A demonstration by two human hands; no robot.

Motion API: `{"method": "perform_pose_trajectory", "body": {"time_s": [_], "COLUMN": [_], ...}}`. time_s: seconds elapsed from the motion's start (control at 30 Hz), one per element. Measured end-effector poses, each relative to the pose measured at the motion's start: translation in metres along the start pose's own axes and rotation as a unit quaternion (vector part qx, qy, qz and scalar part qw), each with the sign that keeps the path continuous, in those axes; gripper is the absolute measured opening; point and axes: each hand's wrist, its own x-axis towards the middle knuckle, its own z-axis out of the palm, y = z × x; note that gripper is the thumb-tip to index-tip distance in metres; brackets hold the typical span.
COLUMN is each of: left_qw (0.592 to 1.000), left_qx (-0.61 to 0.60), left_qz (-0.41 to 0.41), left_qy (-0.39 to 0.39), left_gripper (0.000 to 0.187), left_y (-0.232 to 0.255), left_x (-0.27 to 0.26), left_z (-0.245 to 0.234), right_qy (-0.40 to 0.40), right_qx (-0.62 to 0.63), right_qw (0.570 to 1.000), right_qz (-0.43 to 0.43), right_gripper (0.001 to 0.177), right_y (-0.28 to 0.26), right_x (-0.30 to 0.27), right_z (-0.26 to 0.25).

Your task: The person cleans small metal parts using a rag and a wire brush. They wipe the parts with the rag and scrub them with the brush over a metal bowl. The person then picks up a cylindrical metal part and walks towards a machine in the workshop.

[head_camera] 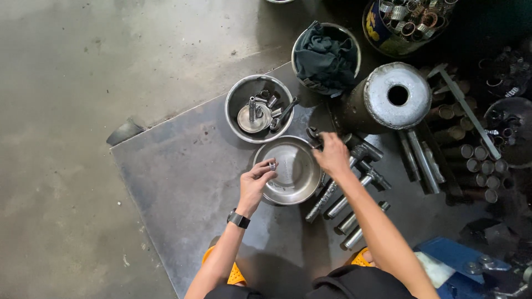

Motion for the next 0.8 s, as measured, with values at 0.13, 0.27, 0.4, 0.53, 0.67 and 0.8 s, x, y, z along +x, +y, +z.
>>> {"method": "perform_pose_trajectory", "body": {"time_s": [0.13,0.27,0.4,0.53,0.67,0.8], "left_qw": [1.0,0.997,0.997,0.994,0.992,0.992], "left_qx": [-0.009,-0.069,-0.065,-0.099,-0.113,-0.118], "left_qz": [-0.02,-0.031,-0.019,-0.032,-0.032,-0.007], "left_qy": [0.015,0.018,0.024,0.029,0.034,0.036], "left_gripper": [0.024,0.026,0.026,0.025,0.022,0.02], "left_y": [0.001,-0.01,0.004,0.003,-0.014,-0.012], "left_x": [-0.002,-0.001,-0.003,0.002,0.011,0.012], "left_z": [-0.003,-0.008,-0.007,-0.008,-0.006,-0.007], "right_qy": [-0.023,-0.112,-0.134,-0.19,-0.247,-0.229], "right_qx": [-0.279,-0.327,-0.23,0.368,0.309,0.107], "right_qw": [0.958,0.938,0.96,0.898,0.892,0.956], "right_qz": [-0.054,0.015,0.082,0.146,0.218,0.148], "right_gripper": [0.061,0.05,0.041,0.029,0.039,0.048], "right_y": [0.019,0.049,0.06,-0.008,-0.036,-0.073], "right_x": [0.013,0.04,0.045,0.005,-0.043,-0.052], "right_z": [-0.007,0.004,-0.025,-0.074,-0.022,-0.01]}}
